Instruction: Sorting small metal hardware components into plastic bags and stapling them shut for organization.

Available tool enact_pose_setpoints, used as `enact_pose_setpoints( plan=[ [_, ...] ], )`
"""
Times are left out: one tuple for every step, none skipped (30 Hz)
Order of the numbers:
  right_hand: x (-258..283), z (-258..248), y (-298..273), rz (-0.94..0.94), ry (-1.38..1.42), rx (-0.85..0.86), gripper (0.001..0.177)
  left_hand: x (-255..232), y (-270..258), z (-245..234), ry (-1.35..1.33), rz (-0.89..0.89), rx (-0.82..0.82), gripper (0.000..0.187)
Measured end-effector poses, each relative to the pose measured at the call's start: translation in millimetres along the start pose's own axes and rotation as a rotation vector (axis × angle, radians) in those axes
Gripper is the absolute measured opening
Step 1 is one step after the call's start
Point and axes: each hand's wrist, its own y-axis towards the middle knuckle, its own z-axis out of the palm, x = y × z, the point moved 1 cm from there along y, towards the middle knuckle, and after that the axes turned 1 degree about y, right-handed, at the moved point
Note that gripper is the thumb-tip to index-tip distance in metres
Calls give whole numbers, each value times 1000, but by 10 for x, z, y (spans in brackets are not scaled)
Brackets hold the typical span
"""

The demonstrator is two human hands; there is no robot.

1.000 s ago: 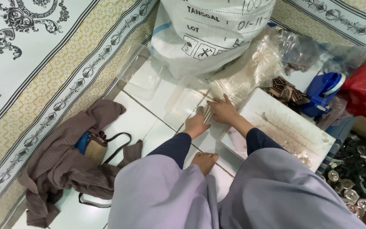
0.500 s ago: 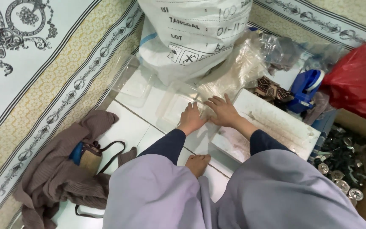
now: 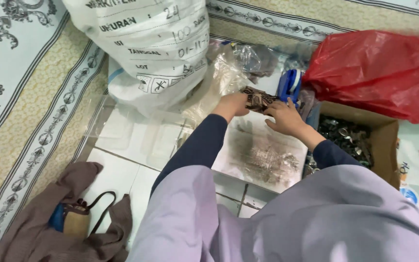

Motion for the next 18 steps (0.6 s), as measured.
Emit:
enact_pose_setpoints(
  plan=[
    [-54,-31,-43,12,-8,4,33,67,185,-41,-6,13,1,45],
    [-104,-58,-79,43,38,9,33,148,372,-89,-19,-57,-97,36],
    [-158,-75,-111,72,84,13,32,229,561,-127,-33,-131,-195,28],
    [-277,21,-129,81,77,17,32,144,589,-47,-41,-121,-193,28],
    [-357,125,-105,93,147,11,31,112,596,-5,-47,-171,-261,24],
    [-438,225,-75,104,217,6,29,84,606,31,-53,-220,-329,20],
    [-439,276,-77,109,220,4,29,15,578,132,-50,-216,-326,20],
    [-446,331,-73,143,259,1,30,-52,556,239,-156,-184,-273,27],
    [-453,396,-77,178,301,-3,32,-122,533,354,-260,-152,-218,35],
    [-405,410,-39,184,305,-6,32,-149,544,504,-255,-148,-214,35],
    [-366,429,-16,228,376,32,38,-187,555,663,-232,-143,-226,31],
    [-324,450,13,272,447,69,44,-217,564,823,-210,-138,-237,27],
    [-295,540,83,275,448,71,44,-203,604,905,-211,-137,-235,27],
    [-266,632,154,307,445,87,48,-186,642,987,-111,-143,-204,35],
    [-218,724,239,338,445,105,52,-150,668,1059,-9,-151,-172,46],
    [-138,740,268,338,450,107,52,-127,642,1055,-7,-153,-168,46],
    [-72,739,317,338,414,93,51,-104,638,1026,1,-157,-191,44],
    [-6,739,367,339,378,79,50,-78,633,998,9,-161,-215,44]
  ],
)
